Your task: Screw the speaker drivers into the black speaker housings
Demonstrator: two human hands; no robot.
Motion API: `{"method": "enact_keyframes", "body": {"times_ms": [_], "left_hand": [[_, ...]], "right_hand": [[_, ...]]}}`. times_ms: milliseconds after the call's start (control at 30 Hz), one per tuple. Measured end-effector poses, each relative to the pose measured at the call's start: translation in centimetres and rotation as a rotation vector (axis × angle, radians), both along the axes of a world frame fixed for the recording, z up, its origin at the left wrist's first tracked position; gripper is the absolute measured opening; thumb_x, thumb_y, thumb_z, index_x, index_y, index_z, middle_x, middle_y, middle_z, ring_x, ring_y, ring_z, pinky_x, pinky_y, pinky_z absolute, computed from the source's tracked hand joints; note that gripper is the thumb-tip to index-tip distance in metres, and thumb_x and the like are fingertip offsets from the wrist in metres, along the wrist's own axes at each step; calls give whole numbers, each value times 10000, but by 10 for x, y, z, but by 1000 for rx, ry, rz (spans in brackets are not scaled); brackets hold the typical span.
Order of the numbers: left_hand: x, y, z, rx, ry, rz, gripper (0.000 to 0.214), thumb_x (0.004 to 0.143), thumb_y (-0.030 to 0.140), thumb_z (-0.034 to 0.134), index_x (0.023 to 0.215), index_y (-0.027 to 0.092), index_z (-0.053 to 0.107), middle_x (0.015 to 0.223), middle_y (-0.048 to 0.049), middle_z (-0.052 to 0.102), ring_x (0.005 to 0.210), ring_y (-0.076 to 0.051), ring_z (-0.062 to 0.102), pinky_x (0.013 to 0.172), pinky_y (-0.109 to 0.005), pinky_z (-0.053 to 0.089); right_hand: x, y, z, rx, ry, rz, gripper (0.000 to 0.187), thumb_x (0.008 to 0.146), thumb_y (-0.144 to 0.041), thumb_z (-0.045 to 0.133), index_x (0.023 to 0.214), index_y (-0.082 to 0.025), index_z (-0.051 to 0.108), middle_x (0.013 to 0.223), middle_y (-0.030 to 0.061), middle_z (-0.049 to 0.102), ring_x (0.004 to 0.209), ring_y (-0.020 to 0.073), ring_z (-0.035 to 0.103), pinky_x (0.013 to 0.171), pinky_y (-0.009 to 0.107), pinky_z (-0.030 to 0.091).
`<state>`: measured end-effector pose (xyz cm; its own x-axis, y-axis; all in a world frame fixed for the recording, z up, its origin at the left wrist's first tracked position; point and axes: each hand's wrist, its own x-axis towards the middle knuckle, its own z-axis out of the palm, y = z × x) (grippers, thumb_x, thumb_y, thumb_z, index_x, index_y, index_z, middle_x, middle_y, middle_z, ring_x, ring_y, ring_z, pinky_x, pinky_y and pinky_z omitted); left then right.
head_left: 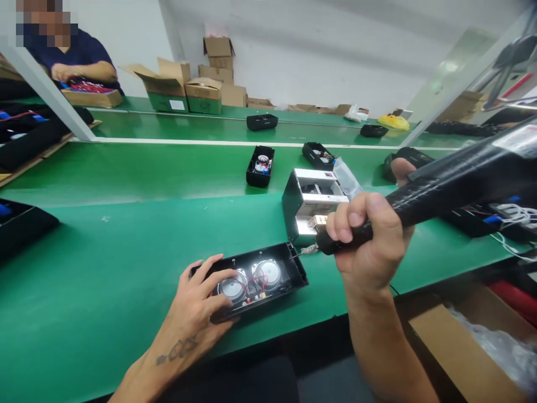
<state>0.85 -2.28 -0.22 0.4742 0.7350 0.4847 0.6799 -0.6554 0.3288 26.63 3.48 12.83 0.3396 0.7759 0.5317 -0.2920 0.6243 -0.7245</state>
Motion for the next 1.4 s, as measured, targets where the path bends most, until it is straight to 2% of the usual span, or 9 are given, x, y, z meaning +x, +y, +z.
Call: {"method": "enact_keyframes", "body": {"times_ms": [133,300,400,467,600,767,1033,1267,1400], "left_hand": [[-3,2,-4,38,1,-8,95,861,211,717,787,245,667,1294,-50,728,1441,-398,486,1074,-680,406],[-4,7,-9,154,50,-23,98,870,236,701,777,253,675,1251,-64,742,1396,-413,523,1007,-659,443],[-5,9,-11,178,66,-41,105,871,237,698,768,254,680,1246,-68,744,1394,-421,520,997,-652,444],[-6,9,-13,166,66,-38,117,878,233,689,763,254,682,1250,-69,744,1403,-420,513,1008,-651,436],[-9,9,-15,143,86,-36,98,877,242,700,781,261,701,1279,-66,738,1418,-418,503,1037,-649,421],[-12,11,-12,128,106,-39,93,877,261,702,784,268,699,1275,-60,739,1416,-407,505,1022,-636,441],[-14,13,-11,161,123,-73,64,860,277,738,811,275,697,1289,-50,732,1418,-405,501,1002,-608,458],[-2,4,1,53,40,-27,125,864,279,763,776,246,679,1266,-51,745,1405,-401,518,1039,-643,428],[3,0,5,-43,-13,26,147,811,256,825,759,238,689,1272,-37,746,1419,-391,510,1083,-660,396]], "right_hand": [[5,16,12,66,-40,-126,429,908,-198,639,1312,-320,558,611,-108,483,412,82,409,409,232,375],[41,89,16,379,68,-629,495,957,-327,598,1437,-316,479,657,-94,437,507,98,478,527,252,467],[67,121,4,250,-175,-631,681,866,-413,703,1481,-263,449,716,-85,527,616,140,626,725,355,598],[78,122,-4,133,-346,-578,758,821,-427,754,1487,-256,434,712,-89,564,619,162,659,740,386,619],[78,91,-10,230,-308,-677,662,884,-368,703,1476,-289,416,624,-119,503,463,125,552,525,302,532],[61,74,-24,33,-329,-448,524,815,-304,768,1289,-270,548,602,-133,542,413,103,527,446,269,462],[54,76,-34,-79,-384,-309,389,804,-283,774,1139,-277,578,560,-142,519,408,97,501,433,265,434],[18,9,-19,-144,-283,63,452,857,-205,752,1263,-294,575,561,-131,510,393,94,478,417,257,416],[-22,-25,-15,-85,-173,214,317,933,-172,666,1210,-317,609,588,-112,484,377,78,450,397,249,404]]}}
